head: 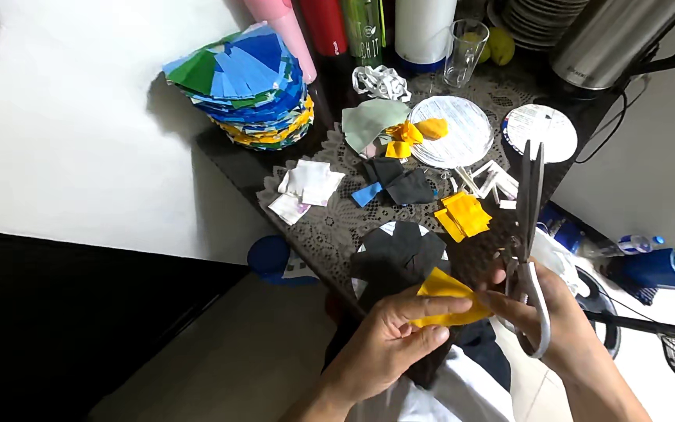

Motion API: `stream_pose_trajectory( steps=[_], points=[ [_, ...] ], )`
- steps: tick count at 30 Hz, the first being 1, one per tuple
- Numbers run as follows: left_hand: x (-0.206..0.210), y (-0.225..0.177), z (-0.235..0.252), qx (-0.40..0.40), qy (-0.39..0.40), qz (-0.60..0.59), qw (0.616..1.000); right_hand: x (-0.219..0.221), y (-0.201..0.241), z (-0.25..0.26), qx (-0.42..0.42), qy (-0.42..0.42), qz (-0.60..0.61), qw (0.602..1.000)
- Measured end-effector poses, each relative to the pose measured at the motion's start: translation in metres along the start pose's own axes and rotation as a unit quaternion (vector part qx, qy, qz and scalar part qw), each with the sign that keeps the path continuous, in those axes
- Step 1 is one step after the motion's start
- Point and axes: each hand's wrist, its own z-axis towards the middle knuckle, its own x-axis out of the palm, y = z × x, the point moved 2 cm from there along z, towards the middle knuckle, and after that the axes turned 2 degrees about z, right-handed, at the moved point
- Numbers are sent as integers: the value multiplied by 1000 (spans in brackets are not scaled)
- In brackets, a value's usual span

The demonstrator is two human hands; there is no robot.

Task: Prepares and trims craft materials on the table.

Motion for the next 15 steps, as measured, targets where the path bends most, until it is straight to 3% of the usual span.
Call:
stream_pose_trajectory(
  steps=[3, 8, 12, 15],
  points=[
    [-5, -4, 5, -11, 17, 24, 1000, 2, 3, 1, 7, -2, 3, 1000],
    [-5, -19, 26, 54, -50, 212, 975, -5, -10, -6, -12, -4, 58, 998],
    [-13, -38, 45, 83, -64, 257, 961, -28, -35, -34, -22, 53, 53, 997],
    [-16, -48, 55, 94, -51, 279, 954, -36, -49, -60, 29, 86, 42, 995]
  ],
)
